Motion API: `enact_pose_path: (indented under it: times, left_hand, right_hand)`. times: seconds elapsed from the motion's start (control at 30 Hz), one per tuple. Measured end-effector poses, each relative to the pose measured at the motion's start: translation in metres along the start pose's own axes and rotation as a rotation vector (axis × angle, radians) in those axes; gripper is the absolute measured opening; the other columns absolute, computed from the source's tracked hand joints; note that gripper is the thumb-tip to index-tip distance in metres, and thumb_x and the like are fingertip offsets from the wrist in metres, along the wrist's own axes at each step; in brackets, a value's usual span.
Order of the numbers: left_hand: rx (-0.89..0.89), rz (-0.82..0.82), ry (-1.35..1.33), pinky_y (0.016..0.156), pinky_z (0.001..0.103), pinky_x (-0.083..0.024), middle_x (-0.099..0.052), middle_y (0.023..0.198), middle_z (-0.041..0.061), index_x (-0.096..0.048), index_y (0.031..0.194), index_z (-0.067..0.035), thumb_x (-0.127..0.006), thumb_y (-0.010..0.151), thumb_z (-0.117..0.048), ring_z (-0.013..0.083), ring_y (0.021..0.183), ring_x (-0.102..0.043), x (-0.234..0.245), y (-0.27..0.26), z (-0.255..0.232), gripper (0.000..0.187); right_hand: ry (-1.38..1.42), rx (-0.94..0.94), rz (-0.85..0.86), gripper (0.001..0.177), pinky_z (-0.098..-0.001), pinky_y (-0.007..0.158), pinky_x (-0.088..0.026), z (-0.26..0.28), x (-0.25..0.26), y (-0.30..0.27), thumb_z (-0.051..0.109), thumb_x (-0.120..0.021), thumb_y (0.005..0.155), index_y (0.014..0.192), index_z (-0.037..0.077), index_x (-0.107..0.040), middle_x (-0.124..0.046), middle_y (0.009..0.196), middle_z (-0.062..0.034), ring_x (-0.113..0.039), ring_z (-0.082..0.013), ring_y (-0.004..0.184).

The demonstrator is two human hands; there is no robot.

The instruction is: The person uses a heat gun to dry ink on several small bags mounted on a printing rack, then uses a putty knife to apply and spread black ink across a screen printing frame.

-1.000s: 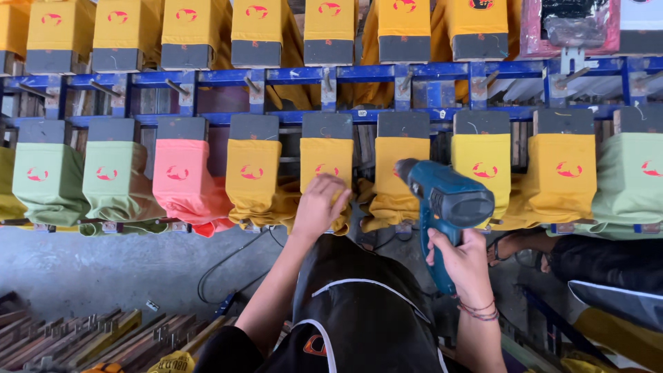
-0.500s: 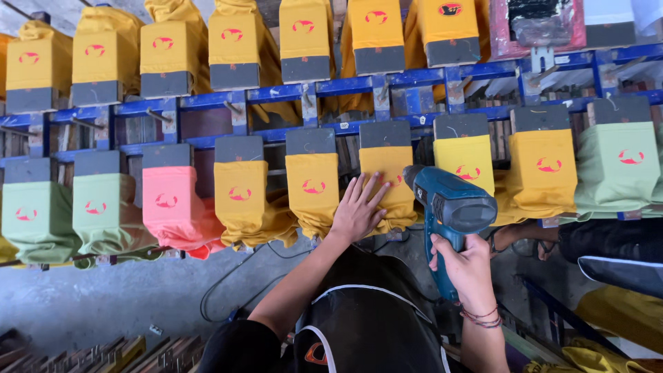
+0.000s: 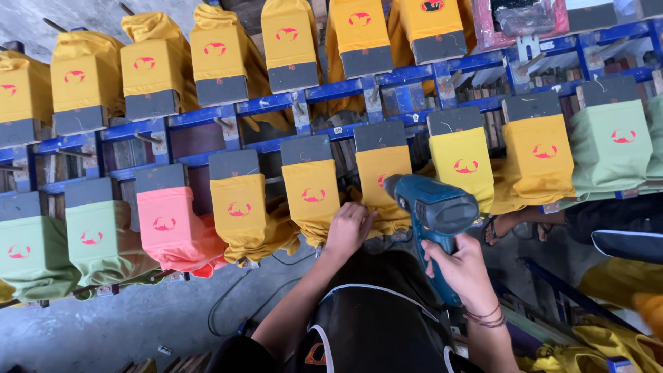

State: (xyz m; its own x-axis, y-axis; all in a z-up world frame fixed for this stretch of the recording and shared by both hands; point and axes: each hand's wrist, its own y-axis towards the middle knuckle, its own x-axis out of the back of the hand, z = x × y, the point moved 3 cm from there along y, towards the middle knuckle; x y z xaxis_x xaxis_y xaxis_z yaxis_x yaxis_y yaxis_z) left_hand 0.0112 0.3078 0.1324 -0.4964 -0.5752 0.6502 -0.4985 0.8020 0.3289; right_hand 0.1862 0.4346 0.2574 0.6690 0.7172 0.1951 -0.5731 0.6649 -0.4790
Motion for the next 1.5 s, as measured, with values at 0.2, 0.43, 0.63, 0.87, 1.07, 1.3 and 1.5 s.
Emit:
enact_pose_path:
  times: [0.2, 0.43, 0.63, 0.87, 1.07, 1.3, 1.5]
  left_hand:
    - [-0.041, -0.187, 0.177, 0.079, 0.029, -0.055, -0.069, 0.084, -0.004, -0.066, 0.076, -0.015, -0.064, 0.103, -0.029, 0.0173, 0.092, -0.067, -0.029, 0.007, 0.008, 0.03]
    - [-0.002, 0.172, 0.531, 0.125, 0.048, -0.031, -0.028, 0.17, 0.014, -0.03, 0.163, -0.014, -0.048, 0.105, -0.046, 0.0404, 0.155, -0.03, -0.048, 0.013, 0.012, 0.068]
    - [0.001, 0.205, 0.558, 0.129, 0.052, -0.021, -0.023, 0.171, 0.018, -0.028, 0.165, -0.018, -0.048, 0.106, -0.048, 0.0425, 0.157, -0.024, -0.055, 0.017, 0.004, 0.068]
    - [-0.078, 0.037, 0.203, 0.113, 0.045, -0.045, -0.069, 0.126, 0.015, -0.069, 0.125, -0.001, -0.064, 0.101, -0.026, 0.0328, 0.125, -0.059, -0.081, 0.071, -0.061, 0.035]
    - [-0.036, 0.345, 0.697, 0.126, 0.047, -0.026, -0.025, 0.171, 0.012, -0.013, 0.168, -0.022, -0.05, 0.101, -0.063, 0.0384, 0.154, -0.031, -0.178, 0.091, -0.075, 0.086]
    - [0.012, 0.374, 0.783, 0.129, 0.049, -0.018, -0.017, 0.173, 0.013, -0.01, 0.167, -0.021, -0.028, 0.104, -0.067, 0.0382, 0.157, -0.021, -0.191, 0.085, -0.089, 0.08]
    - [0.153, 0.187, 0.461, 0.127, 0.046, -0.026, -0.035, 0.162, 0.021, -0.04, 0.158, -0.008, -0.064, 0.097, -0.042, 0.0386, 0.151, -0.035, -0.173, 0.067, -0.092, 0.074]
  right_hand:
    - [0.073, 0.115, -0.064, 0.003, -0.0396, 0.043, -0.057, -0.035, 0.008, 0.015, -0.008, -0.065, 0.089, 0.091, -0.008, -0.067, -0.063, 0.061, -0.0205, -0.065, -0.027, 0.042]
    - [0.135, 0.064, -0.056, 0.02, -0.0332, 0.045, -0.048, -0.013, 0.025, 0.003, -0.003, -0.066, 0.093, 0.075, -0.002, -0.056, -0.059, 0.061, -0.0133, -0.056, -0.023, 0.043]
    - [0.094, 0.024, -0.218, 0.018, -0.0331, 0.045, -0.046, -0.02, 0.085, 0.014, 0.002, -0.069, 0.094, 0.082, 0.0, -0.057, -0.06, 0.064, -0.0122, -0.055, -0.0211, 0.043]
    - [-0.006, 0.109, -0.233, 0.021, -0.0324, 0.052, -0.049, -0.02, 0.162, 0.03, 0.004, -0.067, 0.097, 0.081, 0.001, -0.055, -0.061, 0.064, -0.011, -0.058, -0.0211, 0.043]
    - [0.1, 0.101, -0.209, 0.021, -0.0301, 0.049, -0.047, -0.033, 0.183, 0.039, 0.003, -0.069, 0.095, 0.079, 0.003, -0.055, -0.06, 0.064, -0.0105, -0.056, -0.0187, 0.043]
    - [0.101, 0.12, -0.175, 0.021, -0.0325, 0.048, -0.049, -0.044, 0.201, 0.048, 0.002, -0.068, 0.095, 0.078, 0.002, -0.054, -0.061, 0.063, -0.0103, -0.057, -0.0198, 0.042]
    - [0.09, 0.184, -0.027, 0.006, -0.0398, 0.046, -0.06, -0.063, 0.201, 0.056, -0.004, -0.067, 0.092, 0.096, -0.006, -0.07, -0.067, 0.063, -0.0195, -0.068, -0.028, 0.043]
